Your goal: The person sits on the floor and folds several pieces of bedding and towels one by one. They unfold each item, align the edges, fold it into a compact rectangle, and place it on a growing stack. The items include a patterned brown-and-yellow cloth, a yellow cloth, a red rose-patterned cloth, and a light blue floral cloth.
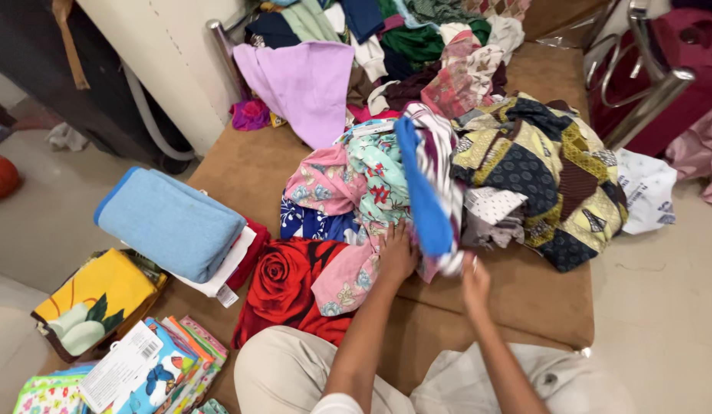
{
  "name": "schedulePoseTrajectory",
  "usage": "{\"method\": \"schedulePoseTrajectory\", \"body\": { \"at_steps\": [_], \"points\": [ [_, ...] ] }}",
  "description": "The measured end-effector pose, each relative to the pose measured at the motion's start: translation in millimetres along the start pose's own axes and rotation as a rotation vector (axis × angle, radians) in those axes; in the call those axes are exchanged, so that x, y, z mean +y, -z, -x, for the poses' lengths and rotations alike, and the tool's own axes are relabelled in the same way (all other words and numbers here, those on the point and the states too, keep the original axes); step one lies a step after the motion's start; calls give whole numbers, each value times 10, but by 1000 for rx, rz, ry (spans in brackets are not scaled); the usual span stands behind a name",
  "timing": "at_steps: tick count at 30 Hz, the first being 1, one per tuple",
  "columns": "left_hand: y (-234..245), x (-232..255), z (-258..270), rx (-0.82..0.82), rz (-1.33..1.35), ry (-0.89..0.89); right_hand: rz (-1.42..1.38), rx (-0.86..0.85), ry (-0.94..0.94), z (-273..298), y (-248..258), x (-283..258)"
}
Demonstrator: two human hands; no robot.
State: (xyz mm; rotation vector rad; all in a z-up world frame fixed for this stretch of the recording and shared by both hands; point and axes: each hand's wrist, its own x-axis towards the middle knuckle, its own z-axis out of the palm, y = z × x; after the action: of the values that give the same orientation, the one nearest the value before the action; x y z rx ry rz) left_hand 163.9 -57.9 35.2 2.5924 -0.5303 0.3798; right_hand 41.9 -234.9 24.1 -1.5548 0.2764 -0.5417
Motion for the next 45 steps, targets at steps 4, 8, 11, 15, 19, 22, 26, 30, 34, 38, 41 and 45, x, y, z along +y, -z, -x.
{"method": "schedulePoseTrajectory", "body": {
  "at_steps": [4,8,11,15,19,22,26,30,34,38,41,45],
  "points": [
    [188,279,486,13,1051,289,119,-164,-21,1203,113,5],
    [357,165,1078,-68,2047,692,1215,-805,10,1348,124,-322],
    [290,149,1570,-214,1742,916,1235,-1016,-64,1380,101,-610],
    [339,30,1593,0,1520,699,864,-1138,21,1455,22,-1061],
    [441,20,1617,-275,1470,826,489,-1239,6,1555,76,-1325],
    [750,23,1361,-366,1220,973,176,-1212,-67,1437,176,-1514],
    [1702,-248,606,330,834,278,240,-927,-181,1205,146,-1605],
    [2948,-482,438,639,48,42,228,-712,-88,1022,-151,-1421],
    [3837,-527,664,979,-12,99,-65,-702,-54,989,-636,-1065],
    [3958,-592,1055,791,89,286,-159,-806,-44,1139,-1037,-920],
    [3551,-465,1406,428,187,261,-186,-754,-252,1294,-1221,-1058],
    [3096,-240,1668,218,216,195,-372,-695,-370,1381,-1414,-1311]
  ]
}}
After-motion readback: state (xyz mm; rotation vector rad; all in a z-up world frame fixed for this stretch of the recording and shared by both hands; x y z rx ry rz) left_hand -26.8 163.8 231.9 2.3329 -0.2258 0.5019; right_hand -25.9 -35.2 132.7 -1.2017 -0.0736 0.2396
